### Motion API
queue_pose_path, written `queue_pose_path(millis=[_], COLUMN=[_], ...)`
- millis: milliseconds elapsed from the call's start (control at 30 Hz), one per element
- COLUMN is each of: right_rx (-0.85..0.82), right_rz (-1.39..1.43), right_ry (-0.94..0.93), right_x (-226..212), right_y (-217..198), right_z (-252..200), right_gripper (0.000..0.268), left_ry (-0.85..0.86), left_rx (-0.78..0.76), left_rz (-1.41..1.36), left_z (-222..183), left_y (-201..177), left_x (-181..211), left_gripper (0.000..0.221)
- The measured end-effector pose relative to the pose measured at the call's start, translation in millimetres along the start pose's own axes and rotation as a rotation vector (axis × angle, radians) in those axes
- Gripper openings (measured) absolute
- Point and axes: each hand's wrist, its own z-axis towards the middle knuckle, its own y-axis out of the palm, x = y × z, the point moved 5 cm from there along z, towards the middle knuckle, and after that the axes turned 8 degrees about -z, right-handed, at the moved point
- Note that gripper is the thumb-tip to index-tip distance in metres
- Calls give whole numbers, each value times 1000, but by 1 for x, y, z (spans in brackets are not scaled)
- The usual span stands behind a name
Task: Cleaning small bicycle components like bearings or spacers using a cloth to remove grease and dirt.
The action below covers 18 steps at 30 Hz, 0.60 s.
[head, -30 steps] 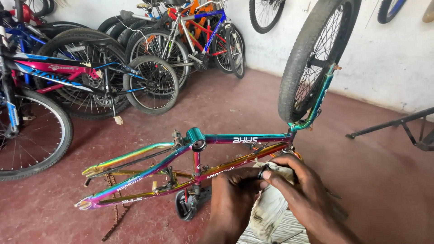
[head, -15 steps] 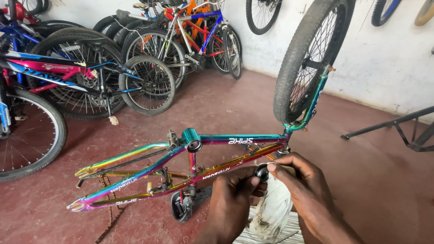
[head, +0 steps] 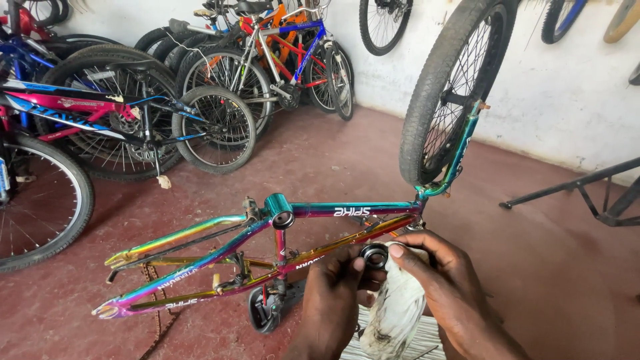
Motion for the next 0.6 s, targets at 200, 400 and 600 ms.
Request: queue_pose_path(millis=[200, 400, 600], right_rx=[-22, 3, -23], right_rz=[15, 73, -17], right_ry=[-16, 46, -85], right_x=[-1, 7, 8], right_y=[2, 9, 11], right_z=[-5, -2, 1], right_gripper=[26, 41, 32], left_ry=[-58, -209, -257], left_rx=[19, 201, 258], left_rz=[22, -222, -383], left_z=[-5, -12, -14], left_y=[0, -2, -5], left_x=[8, 14, 15], left_gripper=[25, 21, 15])
